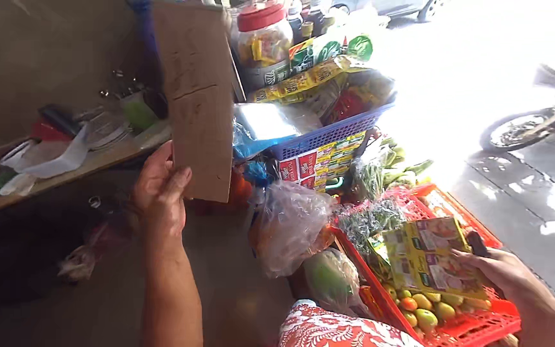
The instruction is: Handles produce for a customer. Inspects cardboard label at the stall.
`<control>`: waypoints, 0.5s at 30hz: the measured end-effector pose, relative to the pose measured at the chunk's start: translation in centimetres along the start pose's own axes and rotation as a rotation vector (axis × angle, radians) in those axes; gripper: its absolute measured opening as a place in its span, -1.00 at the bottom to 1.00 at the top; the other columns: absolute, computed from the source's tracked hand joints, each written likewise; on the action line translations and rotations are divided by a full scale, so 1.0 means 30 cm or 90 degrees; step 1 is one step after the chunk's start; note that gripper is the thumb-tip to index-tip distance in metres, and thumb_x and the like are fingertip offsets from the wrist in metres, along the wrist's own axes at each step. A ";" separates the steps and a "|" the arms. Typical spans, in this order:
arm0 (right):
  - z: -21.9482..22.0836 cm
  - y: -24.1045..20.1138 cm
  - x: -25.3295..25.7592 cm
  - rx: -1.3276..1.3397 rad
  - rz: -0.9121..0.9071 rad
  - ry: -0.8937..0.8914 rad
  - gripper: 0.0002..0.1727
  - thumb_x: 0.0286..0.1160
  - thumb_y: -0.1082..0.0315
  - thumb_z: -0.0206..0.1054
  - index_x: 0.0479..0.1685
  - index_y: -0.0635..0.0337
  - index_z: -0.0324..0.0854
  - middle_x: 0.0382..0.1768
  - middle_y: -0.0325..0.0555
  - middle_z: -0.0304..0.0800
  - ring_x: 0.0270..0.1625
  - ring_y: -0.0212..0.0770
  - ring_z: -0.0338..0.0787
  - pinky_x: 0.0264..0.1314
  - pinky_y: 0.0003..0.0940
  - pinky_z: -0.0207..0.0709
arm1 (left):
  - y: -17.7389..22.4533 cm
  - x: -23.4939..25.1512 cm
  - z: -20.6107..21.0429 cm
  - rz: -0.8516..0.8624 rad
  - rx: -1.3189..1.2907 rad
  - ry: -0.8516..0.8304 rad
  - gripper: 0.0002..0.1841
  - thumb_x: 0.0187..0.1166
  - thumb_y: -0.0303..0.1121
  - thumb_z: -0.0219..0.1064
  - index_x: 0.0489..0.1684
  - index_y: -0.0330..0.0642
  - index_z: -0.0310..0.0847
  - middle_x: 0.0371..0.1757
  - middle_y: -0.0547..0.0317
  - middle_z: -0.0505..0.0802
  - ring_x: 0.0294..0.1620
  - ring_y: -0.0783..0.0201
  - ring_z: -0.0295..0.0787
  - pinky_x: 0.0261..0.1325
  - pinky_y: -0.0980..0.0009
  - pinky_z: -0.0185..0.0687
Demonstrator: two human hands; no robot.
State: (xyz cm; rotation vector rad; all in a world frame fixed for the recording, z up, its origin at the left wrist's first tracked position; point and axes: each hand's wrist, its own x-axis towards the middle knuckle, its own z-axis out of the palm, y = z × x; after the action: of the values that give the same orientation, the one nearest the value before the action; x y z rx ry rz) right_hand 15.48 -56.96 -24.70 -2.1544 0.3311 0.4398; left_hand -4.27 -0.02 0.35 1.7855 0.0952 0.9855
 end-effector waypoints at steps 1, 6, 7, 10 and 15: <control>0.005 0.036 0.036 -0.039 0.024 0.005 -0.68 0.50 0.29 0.52 -0.03 0.42 0.70 -0.32 0.17 0.70 -0.40 -0.08 0.58 -0.27 0.02 0.50 | 0.013 0.048 0.025 0.016 0.024 -0.033 -0.51 0.56 -0.52 0.28 0.52 -0.15 0.51 0.05 0.32 0.84 -0.01 0.43 0.81 0.13 0.36 0.78; -0.030 -0.063 0.025 0.004 -0.089 0.068 -0.27 0.56 0.14 0.43 0.59 0.43 0.29 0.29 0.56 0.56 0.24 0.41 0.64 0.27 0.46 0.44 | 0.022 0.268 0.130 0.029 0.059 -0.064 -0.59 0.54 -0.53 0.35 0.38 -0.23 0.60 -0.04 0.26 0.86 -0.03 0.40 0.83 0.13 0.35 0.80; -0.039 -0.146 -0.013 0.023 -0.125 0.071 -0.32 0.66 0.10 0.31 0.61 0.37 0.28 0.25 0.50 0.59 0.11 0.34 0.67 0.12 0.40 0.51 | 0.020 0.306 0.147 0.022 0.069 -0.078 -0.60 0.53 -0.53 0.37 0.37 -0.23 0.61 -0.03 0.25 0.86 -0.02 0.41 0.82 0.13 0.36 0.79; -0.060 -0.429 -0.160 0.109 -0.257 0.032 -0.61 0.82 0.13 0.01 0.34 0.21 0.49 -0.27 -0.14 0.59 -0.57 -0.39 0.50 -0.52 -0.41 0.48 | 0.003 0.408 0.210 0.023 0.106 -0.137 -0.62 0.50 -0.55 0.40 0.31 -0.25 0.66 -0.02 0.18 0.87 -0.02 0.42 0.82 0.14 0.39 0.77; -0.047 -0.806 -0.328 0.052 -0.613 0.009 -0.62 0.82 0.23 0.10 0.48 0.04 0.60 -0.25 -0.15 0.74 -0.49 -0.36 0.70 -0.43 -0.36 0.69 | -0.005 0.539 0.287 -0.010 0.177 -0.275 -0.66 0.48 -0.57 0.43 0.23 -0.22 0.73 0.01 0.12 0.87 -0.04 0.44 0.81 0.12 0.44 0.74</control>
State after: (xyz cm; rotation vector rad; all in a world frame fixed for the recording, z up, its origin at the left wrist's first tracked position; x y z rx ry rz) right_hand 16.29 -43.55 -2.28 -1.9644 -0.6597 -0.1421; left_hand 12.06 1.53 8.49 2.2132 -0.0272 0.5765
